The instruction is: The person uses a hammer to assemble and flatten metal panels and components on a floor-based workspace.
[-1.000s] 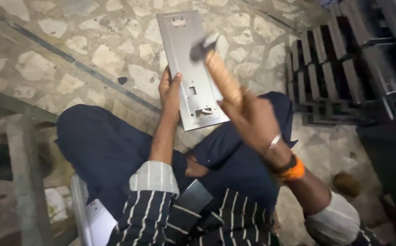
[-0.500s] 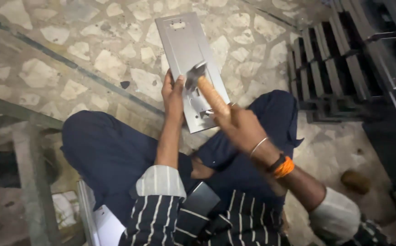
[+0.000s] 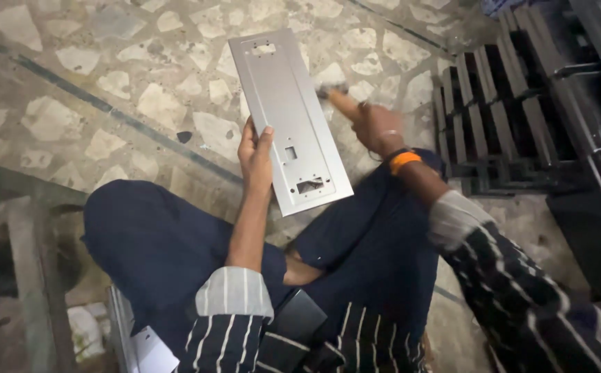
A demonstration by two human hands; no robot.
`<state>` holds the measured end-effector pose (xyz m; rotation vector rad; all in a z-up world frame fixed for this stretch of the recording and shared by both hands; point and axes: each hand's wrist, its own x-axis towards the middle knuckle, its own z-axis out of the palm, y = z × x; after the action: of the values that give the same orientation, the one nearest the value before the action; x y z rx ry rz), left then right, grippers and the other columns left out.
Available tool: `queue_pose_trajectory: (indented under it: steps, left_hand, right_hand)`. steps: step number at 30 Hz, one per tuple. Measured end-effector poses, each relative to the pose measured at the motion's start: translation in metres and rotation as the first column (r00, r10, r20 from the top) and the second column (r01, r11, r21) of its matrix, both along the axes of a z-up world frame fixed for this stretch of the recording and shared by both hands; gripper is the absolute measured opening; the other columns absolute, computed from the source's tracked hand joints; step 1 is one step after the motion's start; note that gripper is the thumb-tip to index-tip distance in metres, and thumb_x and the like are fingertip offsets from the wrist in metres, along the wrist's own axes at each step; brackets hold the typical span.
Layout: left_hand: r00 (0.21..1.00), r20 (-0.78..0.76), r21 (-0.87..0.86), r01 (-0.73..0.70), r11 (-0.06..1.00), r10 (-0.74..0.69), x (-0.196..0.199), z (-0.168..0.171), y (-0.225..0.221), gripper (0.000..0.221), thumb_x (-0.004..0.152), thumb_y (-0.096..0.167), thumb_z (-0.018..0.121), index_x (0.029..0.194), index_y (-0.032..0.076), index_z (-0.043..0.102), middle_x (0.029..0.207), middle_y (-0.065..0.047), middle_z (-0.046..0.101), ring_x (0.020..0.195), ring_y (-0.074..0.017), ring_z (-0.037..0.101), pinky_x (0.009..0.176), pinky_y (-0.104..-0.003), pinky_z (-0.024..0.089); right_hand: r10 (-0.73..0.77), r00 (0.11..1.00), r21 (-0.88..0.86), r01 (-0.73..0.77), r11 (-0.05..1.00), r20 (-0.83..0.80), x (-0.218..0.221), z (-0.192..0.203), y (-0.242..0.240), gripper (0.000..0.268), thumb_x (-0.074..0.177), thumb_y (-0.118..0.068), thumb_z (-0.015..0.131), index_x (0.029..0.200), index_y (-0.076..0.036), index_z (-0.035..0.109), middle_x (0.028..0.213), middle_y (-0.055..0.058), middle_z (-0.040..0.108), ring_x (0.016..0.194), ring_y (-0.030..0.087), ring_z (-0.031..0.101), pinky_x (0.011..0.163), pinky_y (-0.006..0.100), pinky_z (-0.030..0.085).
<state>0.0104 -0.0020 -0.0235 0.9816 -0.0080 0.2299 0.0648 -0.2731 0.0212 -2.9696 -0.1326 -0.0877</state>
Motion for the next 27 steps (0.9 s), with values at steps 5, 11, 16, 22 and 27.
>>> queue_pose_trajectory:
  steps: [5,11,16,22,27]
  left_hand:
    - [1.000,-0.016,0.051,-0.005,0.999,0.005,0.002,0.001,0.001,0.051,0.102,0.012,0.063,0.148,-0.004,0.048,0.134,-0.008,0.063,0.118,-0.0147,0.059,0.102,-0.029,0.046]
    - [0.998,-0.049,0.058,-0.027,0.998,0.030,0.003,-0.003,0.002,0.054,0.100,0.012,0.064,0.149,-0.004,0.048,0.138,-0.009,0.062,0.120,-0.0152,0.059,0.104,-0.030,0.046]
    - [0.993,-0.102,-0.028,0.060,0.998,-0.062,-0.006,0.039,0.009,0.060,0.096,0.010,0.067,0.151,-0.001,0.046,0.135,-0.010,0.064,0.114,-0.0160,0.062,0.098,-0.030,0.049]
    - [0.984,0.067,-0.120,0.173,0.978,-0.166,-0.041,0.122,0.011,0.056,0.104,0.016,0.056,0.155,-0.002,0.042,0.135,-0.012,0.064,0.118,-0.0163,0.063,0.103,-0.029,0.050]
    - [0.983,0.116,-0.030,0.149,0.988,-0.145,-0.060,0.148,0.010,0.056,0.104,0.013,0.056,0.154,-0.008,0.043,0.139,-0.014,0.063,0.125,-0.0183,0.060,0.109,-0.030,0.046]
  right_hand:
    - [0.173,0.937,-0.163,-0.128,0.978,0.302,0.002,-0.048,-0.011,0.028,0.076,-0.017,0.072,0.103,-0.008,0.072,0.097,0.014,0.069,0.093,0.037,0.067,0.079,0.046,0.052]
    - [-0.083,0.979,0.762,0.196,0.618,-0.184,-0.039,-0.012,0.050,0.040,0.106,-0.040,0.057,0.117,-0.004,0.072,0.100,0.014,0.070,0.085,0.027,0.065,0.074,0.040,0.048]
    - [0.434,0.804,0.826,0.526,-0.201,-0.406,-0.073,0.027,0.068,0.043,0.097,-0.033,0.062,0.128,-0.004,0.066,0.123,0.010,0.071,0.107,0.020,0.071,0.097,0.037,0.056]
    - [0.423,0.883,0.786,0.406,-0.467,-0.205,-0.117,0.050,0.084,0.059,0.096,-0.034,0.065,0.145,-0.004,0.051,0.132,0.012,0.064,0.122,0.026,0.063,0.107,0.044,0.050]
    - [0.583,0.761,0.544,0.629,-0.555,-0.285,-0.134,0.050,0.082,0.068,0.083,-0.031,0.067,0.142,-0.001,0.051,0.129,0.019,0.067,0.115,0.034,0.067,0.100,0.049,0.055]
